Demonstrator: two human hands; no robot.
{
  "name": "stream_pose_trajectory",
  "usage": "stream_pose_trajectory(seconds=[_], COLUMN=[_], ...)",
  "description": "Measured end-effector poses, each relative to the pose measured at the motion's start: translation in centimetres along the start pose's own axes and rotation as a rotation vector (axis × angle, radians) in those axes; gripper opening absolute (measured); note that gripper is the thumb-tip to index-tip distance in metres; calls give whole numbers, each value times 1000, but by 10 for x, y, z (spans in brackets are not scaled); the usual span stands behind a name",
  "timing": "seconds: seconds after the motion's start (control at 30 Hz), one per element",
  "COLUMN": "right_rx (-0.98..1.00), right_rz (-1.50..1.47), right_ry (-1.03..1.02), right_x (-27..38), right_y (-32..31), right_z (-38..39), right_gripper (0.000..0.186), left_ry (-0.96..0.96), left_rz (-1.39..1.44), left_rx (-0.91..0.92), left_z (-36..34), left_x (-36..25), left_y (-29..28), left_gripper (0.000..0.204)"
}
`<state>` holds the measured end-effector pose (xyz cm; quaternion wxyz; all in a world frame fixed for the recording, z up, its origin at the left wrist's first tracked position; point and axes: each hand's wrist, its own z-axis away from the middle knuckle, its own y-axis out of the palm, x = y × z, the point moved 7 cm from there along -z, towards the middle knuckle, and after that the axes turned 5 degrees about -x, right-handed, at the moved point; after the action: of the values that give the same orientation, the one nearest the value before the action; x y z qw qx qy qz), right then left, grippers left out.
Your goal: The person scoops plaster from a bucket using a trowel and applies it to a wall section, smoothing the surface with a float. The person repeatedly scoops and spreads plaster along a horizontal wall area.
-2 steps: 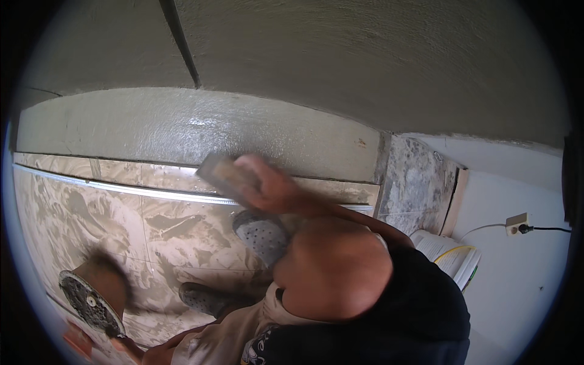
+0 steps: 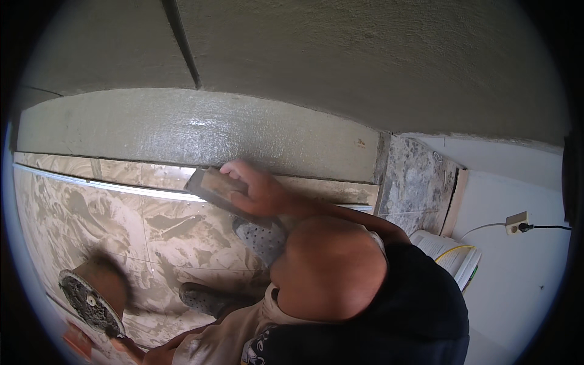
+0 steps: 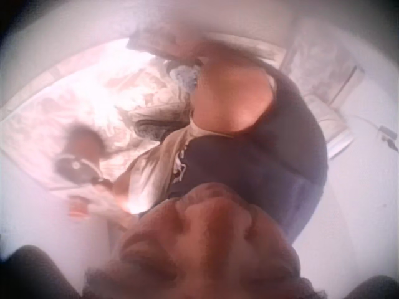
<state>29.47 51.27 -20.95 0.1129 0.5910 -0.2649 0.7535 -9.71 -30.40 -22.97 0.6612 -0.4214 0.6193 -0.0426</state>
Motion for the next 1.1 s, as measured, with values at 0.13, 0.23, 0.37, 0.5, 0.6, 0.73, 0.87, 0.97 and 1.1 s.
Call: stream_pose_trajectory(seconds=[0.13,0.23,0.37,0.5,0.6,0.73,0.87,0.97,1.1], right_rx=[64,133,339,281,313,330,249,184,226], right_rz=[-112,-224,-170,-136,-175,58,344,407,718], right_ry=[4,-15,28,89,209,174,97,54,-150], right_x=[-11,-21,-13,2,13,37,104,157,253], right_y=[29,56,66,51,59,60,38,34,60], right_z=[-4,-6,-9,-15,-35,-74,-116,-137,-164], right_gripper=[43,42,41,39,40,40,35,32,35], left_ry=[-11,1,-13,-97,-140,-211,-192,-251,-239], left_rz=[2,45,109,-99,-61,-104,-26,58,89], left_rx=[13,68,281,396,253,81,192,333,507], left_z=[3,-13,-43,-23,-30,-64,-79,-85,-68], left_x=[14,18,-1,-23,-50,-51,-58,-65,-69], left_y=[-12,-28,-56,-6,-23,-38,5,25,28], left_gripper=[51,51,56,63,67,63,62,60,61])
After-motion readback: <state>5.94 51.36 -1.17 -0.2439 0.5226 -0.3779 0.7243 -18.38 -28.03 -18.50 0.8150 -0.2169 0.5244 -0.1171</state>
